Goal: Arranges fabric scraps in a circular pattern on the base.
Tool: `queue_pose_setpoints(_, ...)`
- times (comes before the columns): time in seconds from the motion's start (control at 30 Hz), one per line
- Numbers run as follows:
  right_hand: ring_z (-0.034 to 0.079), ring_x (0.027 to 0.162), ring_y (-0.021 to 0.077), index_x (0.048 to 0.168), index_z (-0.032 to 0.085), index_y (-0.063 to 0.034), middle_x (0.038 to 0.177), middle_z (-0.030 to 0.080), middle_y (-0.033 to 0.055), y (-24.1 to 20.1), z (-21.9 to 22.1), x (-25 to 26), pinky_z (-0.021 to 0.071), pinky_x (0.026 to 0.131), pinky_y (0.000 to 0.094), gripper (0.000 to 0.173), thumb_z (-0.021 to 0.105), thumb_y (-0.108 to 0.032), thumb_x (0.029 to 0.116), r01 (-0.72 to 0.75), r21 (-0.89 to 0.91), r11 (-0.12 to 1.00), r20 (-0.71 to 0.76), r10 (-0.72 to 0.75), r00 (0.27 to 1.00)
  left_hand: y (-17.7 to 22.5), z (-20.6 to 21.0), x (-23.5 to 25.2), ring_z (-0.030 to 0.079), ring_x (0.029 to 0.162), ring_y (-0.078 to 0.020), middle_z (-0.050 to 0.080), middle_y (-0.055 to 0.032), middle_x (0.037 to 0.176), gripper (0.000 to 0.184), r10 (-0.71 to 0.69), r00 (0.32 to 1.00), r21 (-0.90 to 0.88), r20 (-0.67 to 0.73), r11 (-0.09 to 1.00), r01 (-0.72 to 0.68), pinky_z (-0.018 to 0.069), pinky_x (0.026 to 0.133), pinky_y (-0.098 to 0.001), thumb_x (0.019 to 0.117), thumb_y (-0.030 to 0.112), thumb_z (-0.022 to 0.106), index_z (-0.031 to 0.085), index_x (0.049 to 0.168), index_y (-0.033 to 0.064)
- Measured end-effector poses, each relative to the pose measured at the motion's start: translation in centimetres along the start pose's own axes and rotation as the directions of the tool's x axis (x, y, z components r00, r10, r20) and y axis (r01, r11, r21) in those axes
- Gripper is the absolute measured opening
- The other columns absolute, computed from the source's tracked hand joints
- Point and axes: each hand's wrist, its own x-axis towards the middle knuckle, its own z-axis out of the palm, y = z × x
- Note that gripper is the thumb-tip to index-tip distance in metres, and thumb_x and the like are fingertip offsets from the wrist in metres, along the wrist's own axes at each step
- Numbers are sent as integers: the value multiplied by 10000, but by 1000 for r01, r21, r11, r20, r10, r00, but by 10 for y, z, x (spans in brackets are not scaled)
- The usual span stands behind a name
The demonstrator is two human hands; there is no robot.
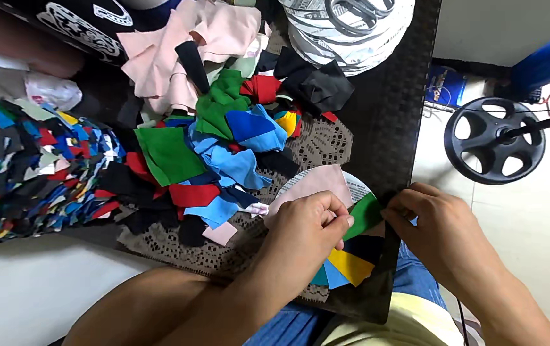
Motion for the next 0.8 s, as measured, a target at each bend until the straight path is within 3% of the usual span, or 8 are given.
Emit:
queue_pose_setpoints(0.13, 658, 726, 169, 815, 726, -93, 764, 652, 31, 1, 0, 0, 541, 640, 332, 139, 671, -182, 907, 11, -3, 1000, -3, -11, 1000, -12, 12, 0, 619, 555, -14, 646, 63, 647, 138, 246, 957, 339, -152, 923, -183, 521, 534, -192, 958, 248, 638, 713, 937, 135)
queue_pose_setpoints(0.2, 656, 726, 160, 812, 723, -98, 765, 650, 27, 1, 1, 0, 541, 640, 319, 138, 665, -182, 905, 12, -8, 1000, -9, -12, 1000, -14, 14, 1, 619, 557, -38, 646, 48, 643, 153, 300, 939, 413, -169, 886, -209, 514, 533, -214, 961, 252, 625, 715, 932, 132)
queue_pose_setpoints(0.63, 655, 705, 175, 785, 713, -84, 748, 645, 40, 0, 1, 0, 541, 629, 340, 124, 689, -151, 887, 30, 0, 1000, -19, -30, 999, -15, 13, 3, 600, 551, -75, 621, 33, 626, 172, 317, 936, 490, -154, 847, -206, 502, 532, -260, 960, 262, 646, 713, 894, 118)
queue_pose_setpoints(0.8, 648, 706, 79, 855, 701, -94, 796, 670, 15, 11, -9, -4, 544, 620, 243, 84, 685, -157, 908, -25, 118, 993, -25, 28, 999, -14, 12, 4, 604, 555, -70, 622, 39, 630, 177, 296, 945, 490, -140, 850, -193, 507, 537, -264, 968, 274, 644, 707, 884, 131)
